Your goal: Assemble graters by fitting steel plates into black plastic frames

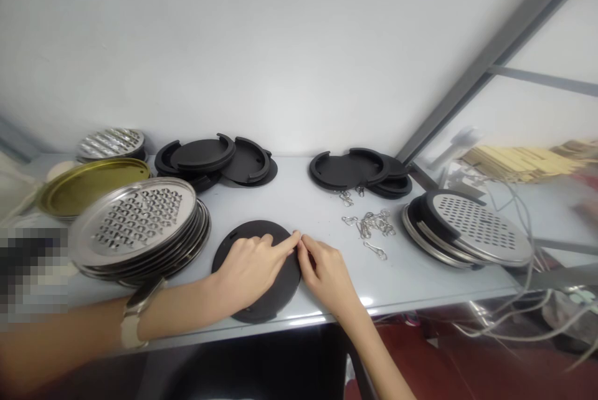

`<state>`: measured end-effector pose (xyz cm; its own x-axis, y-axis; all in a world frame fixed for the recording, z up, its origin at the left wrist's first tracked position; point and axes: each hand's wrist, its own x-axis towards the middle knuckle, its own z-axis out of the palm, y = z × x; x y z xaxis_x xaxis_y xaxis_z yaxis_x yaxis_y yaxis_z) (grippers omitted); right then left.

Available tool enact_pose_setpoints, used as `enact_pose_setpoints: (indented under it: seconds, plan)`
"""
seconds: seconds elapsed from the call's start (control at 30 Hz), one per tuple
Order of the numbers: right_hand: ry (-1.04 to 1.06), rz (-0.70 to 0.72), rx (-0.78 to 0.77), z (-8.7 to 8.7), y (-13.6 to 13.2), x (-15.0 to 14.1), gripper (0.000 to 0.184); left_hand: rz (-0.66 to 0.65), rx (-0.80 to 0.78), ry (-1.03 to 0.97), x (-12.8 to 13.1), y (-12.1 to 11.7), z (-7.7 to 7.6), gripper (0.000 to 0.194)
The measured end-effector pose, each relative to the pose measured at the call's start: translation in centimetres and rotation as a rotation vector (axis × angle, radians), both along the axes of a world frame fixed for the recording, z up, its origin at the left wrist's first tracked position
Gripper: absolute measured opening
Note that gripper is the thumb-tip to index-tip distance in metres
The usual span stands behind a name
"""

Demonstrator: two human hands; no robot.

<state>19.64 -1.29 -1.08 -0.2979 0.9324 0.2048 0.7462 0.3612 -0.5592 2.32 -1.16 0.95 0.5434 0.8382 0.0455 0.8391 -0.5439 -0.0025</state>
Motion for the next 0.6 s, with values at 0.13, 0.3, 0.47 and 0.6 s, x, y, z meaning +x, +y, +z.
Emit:
enact_pose_setpoints:
  seconds: [0.13, 0.3, 0.47, 0.6]
  plan:
    - [0.010, -0.007, -0.010, 0.03, -0.02, -0.01, 0.029, 0.008, 0.011, -0.024, 0.04, -0.03, 0.53, 0.048]
    - [0.022, -0.005, -0.029, 0.11, 0.03, -0.08, 0.029, -0.005, 0.020, -0.029, -0.09, -0.08, 0.73, 0.047]
    - [0.028, -0.008, -0.033, 0.03, 0.05, -0.12, 0.030, 0.000, 0.015, -0.058, -0.16, 0.04, 0.81, 0.045]
    - [0.031, -0.007, -0.027, -0.12, 0.03, -0.07, 0.029, -0.003, 0.004, -0.056, -0.16, 0.10, 0.99, 0.045]
